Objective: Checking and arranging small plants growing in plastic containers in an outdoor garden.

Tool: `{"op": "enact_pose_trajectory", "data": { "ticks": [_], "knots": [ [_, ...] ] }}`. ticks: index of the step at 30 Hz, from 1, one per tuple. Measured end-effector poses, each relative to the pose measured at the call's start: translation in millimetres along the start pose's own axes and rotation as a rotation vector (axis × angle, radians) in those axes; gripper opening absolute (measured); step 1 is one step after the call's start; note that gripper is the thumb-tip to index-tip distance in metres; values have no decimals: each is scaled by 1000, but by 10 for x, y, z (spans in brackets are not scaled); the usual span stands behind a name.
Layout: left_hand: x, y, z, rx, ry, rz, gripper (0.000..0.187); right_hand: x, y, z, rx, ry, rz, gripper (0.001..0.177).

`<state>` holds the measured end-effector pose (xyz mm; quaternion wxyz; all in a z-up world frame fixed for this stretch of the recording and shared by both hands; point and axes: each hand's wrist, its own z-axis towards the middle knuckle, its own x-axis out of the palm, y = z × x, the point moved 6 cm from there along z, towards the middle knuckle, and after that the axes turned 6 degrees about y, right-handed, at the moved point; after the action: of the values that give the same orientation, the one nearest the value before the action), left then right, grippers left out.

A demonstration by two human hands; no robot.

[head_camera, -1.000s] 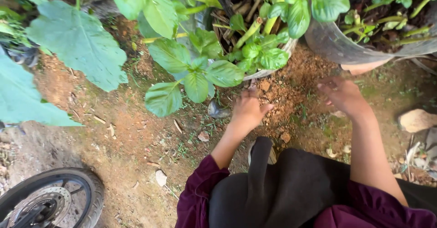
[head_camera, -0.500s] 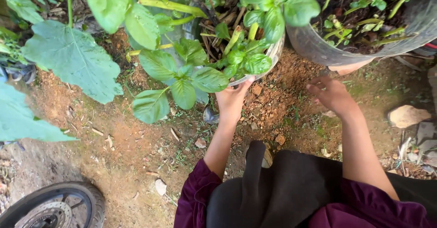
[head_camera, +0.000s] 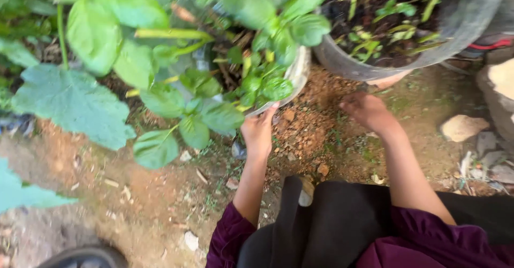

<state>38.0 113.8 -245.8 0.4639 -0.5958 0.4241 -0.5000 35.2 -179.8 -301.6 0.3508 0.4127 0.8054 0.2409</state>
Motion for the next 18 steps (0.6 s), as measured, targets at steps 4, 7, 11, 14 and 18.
{"op": "enact_pose_trajectory", "data": {
  "ticks": [4, 7, 11, 14, 18],
  "knots": [
    [90, -67, -117, 37, -48, 45, 55, -11, -105, 73, -35, -10, -29, 50],
    [263, -236, -244, 41, -181, 31, 96, -62, -279, 162, -75, -71, -55, 53],
    [504, -116, -448, -376, -153, -41, 126, -265, -421, 97, -63, -121, -33, 52],
    [808, 37, -594, -675, 1, -156, 112, -417, -522, 40, -39, -152, -7, 50],
    [1463, -149, -730, -865, 383, -33, 128, -546, -619, -126, 20, -171, 98, 46]
  ]
}}
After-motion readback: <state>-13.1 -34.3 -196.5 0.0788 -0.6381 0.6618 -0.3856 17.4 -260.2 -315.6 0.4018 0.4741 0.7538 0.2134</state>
